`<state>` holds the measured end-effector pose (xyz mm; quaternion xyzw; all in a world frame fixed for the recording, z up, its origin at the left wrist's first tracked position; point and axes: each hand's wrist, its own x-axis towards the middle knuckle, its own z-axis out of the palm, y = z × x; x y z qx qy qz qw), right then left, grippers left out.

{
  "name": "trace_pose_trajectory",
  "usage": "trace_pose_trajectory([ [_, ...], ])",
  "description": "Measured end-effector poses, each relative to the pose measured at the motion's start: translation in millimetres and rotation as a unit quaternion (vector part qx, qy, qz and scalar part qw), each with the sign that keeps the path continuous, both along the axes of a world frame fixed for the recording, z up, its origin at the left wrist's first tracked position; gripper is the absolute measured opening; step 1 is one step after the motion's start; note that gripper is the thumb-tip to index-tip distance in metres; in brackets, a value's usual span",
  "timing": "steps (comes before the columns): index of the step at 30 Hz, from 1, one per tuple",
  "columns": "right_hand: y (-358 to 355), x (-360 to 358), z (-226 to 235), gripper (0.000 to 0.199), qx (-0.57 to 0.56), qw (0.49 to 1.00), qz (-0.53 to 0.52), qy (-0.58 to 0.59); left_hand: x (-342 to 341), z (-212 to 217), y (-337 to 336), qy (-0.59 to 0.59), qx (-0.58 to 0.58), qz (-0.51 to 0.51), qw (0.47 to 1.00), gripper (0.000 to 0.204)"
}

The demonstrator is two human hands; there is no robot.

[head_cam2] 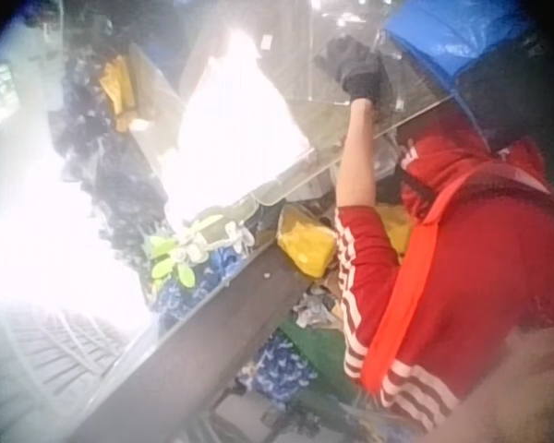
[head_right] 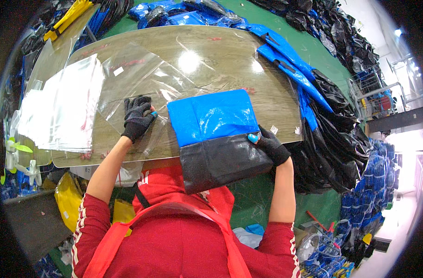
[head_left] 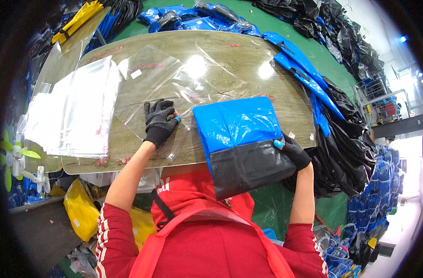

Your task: The person repeatedly places blue and black plastic bags into clear plastic sleeves on a table, then folds and stacks the packaged items. The person handles the bags one at a time, aligning them within the sleeves and stacking the finished units.

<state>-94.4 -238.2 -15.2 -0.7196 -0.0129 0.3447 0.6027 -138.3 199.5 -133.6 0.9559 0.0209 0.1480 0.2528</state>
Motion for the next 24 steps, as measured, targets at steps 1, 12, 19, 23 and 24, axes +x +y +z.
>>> trace_pose_trajectory([
  [1,0,0,1,0.064,0.004,1.0,0.004,-0.014,1,-1,1,-0.002,-0.011,0.002,1.0,0.017],
  [12,-2,4,-2,0.067,-0.048,0.998,0.017,-0.031,3,6,-5,0.031,-0.003,0.018,0.999,0.014],
  [19,-4,3,-2,0.065,-0.032,0.998,0.031,-0.039,1,5,-5,0.014,-0.018,0.016,1.0,0.016],
  [23,-4,3,-6,0.064,-0.043,0.998,0.022,-0.037,4,5,2,0.038,-0.046,0.01,0.998,0.019],
  [24,-5,2,-7,0.064,-0.046,0.998,0.024,-0.04,5,5,4,0.045,-0.062,0.006,0.997,0.021],
])
